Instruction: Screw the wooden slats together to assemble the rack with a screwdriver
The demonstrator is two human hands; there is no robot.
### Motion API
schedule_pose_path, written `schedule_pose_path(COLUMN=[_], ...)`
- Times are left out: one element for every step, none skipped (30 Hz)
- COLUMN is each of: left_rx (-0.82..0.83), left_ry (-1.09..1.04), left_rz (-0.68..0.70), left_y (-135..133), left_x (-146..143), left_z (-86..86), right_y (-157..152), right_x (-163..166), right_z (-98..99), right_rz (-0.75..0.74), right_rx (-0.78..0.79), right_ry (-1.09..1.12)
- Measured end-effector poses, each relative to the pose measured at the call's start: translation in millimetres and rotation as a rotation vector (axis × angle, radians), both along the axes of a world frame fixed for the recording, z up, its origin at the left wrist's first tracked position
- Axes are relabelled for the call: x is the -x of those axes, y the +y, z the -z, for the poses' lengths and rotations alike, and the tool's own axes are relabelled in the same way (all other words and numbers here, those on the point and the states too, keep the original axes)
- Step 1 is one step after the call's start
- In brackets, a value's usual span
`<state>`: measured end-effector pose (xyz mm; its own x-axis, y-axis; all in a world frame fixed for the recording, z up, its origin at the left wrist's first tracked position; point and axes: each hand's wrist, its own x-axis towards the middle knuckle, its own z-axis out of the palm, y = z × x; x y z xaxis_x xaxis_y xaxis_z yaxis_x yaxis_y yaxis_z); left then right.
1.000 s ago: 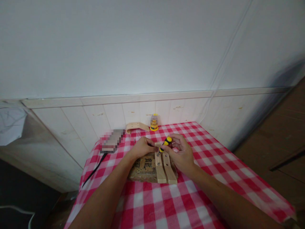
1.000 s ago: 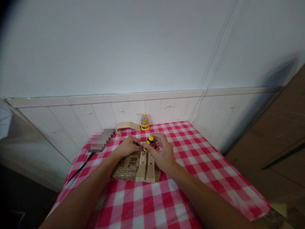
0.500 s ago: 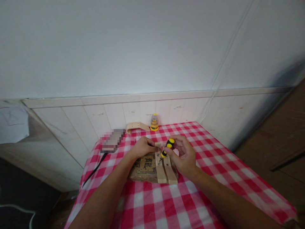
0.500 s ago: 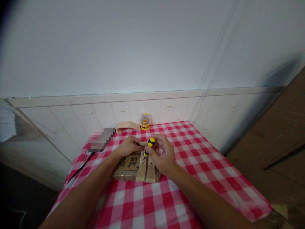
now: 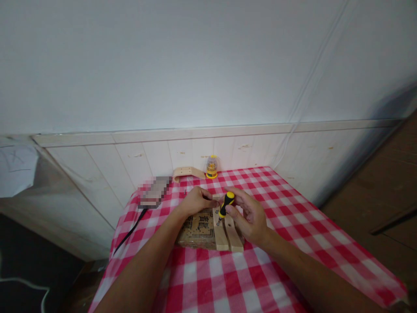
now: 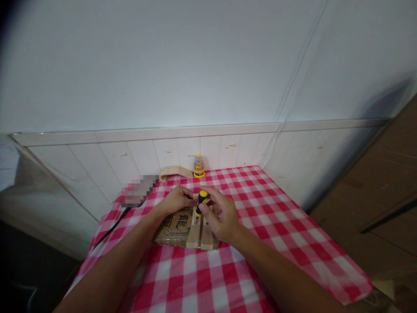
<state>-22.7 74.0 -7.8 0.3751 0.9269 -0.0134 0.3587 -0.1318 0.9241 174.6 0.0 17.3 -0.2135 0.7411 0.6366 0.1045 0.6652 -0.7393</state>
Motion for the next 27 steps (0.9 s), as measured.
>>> schedule_pose_path(left_rx=[-0.004, -0.007, -0.008, -0.009, -0.008, -0.006, -0.003, 0.000, 0.003, 0.005, 0.008, 0.010, 0.011, 0.011, 0.012, 0.012, 0.012, 0.011, 0.011, 0.011, 0.013, 0.015, 0.018, 0.022, 0.025, 0.025, 0.023], left_ry=[-0.007, -0.012, -0.014, -0.014, -0.013, -0.013, -0.014, -0.016, -0.017, -0.016, -0.015, -0.015, -0.017, -0.022, -0.028, -0.033, -0.036, -0.036, -0.034, -0.030, -0.025, -0.021, -0.015, -0.009, -0.004, -0.001, -0.002], left_rz=[0.008, 0.012, 0.013, 0.011, 0.009, 0.008, 0.010, 0.014, 0.016, 0.016, 0.014, 0.010, 0.008, 0.008, 0.010, 0.013, 0.013, 0.011, 0.006, 0.000, -0.002, -0.004, -0.006, -0.006, -0.003, 0.000, 0.002], left_y=[0, 0, 1, 1, 1, 1, 1, 0, 0, 0, 0, 0, 1, 1, 1, 1, 1, 2, 2, 2, 2, 2, 2, 2, 2, 2, 2], left_x=[0, 0, 1, 1, 1, 1, 1, 1, 1, 1, 0, 0, 0, 0, 0, 1, 1, 1, 1, 0, 0, 0, 0, 0, 0, 0, 0], left_z=[0.4, 0.8, 1.2, 1.6, 1.9, 2.0, 2.0, 2.0, 1.9, 1.9, 2.0, 2.1, 2.3, 2.6, 2.8, 2.9, 2.8, 2.6, 2.3, 1.9, 1.5, 1.1, 0.8, 0.6, 0.5, 0.5, 0.6], right_y=[0, 0, 0, 0, 0, 1, 1, 1, 1, 1, 1, 1, 1, 1, 1, 1, 1, 1, 1, 2, 2, 2, 2, 2, 2, 2, 2], right_x=[0, 1, 1, 2, 3, 4, 4, 5, 5, 6, 6, 6, 7, 7, 7, 8, 8, 9, 9, 10, 10, 11, 11, 11, 11, 11, 11], right_z=[-0.6, -1.2, -1.7, -2.0, -2.2, -2.3, -2.3, -2.3, -2.4, -2.6, -2.9, -3.3, -3.7, -4.1, -4.2, -4.2, -4.0, -3.6, -3.1, -2.6, -2.1, -1.6, -1.4, -1.2, -1.2, -1.2, -1.3], right_rz=[0.001, 0.010, 0.022, 0.036, 0.050, 0.064, 0.074, 0.080, 0.084, 0.089, 0.093, 0.099, 0.106, 0.117, 0.128, 0.138, 0.145, 0.149, 0.151, 0.154, 0.160, 0.169, 0.178, 0.188, 0.195, 0.196, 0.191], right_rx=[-0.004, -0.015, -0.027, -0.041, -0.053, -0.062, -0.063, -0.057, -0.045, -0.031, -0.017, -0.008, -0.003, -0.002, -0.001, 0.004, 0.011, 0.022, 0.033, 0.041, 0.042, 0.037, 0.030, 0.022, 0.016, 0.014, 0.017], right_ry=[-0.009, -0.012, -0.009, 0.000, 0.012, 0.024, 0.034, 0.038, 0.040, 0.040, 0.040, 0.041, 0.044, 0.047, 0.049, 0.051, 0.056, 0.062, 0.069, 0.076, 0.084, 0.089, 0.091, 0.091, 0.090, 0.089, 0.090])
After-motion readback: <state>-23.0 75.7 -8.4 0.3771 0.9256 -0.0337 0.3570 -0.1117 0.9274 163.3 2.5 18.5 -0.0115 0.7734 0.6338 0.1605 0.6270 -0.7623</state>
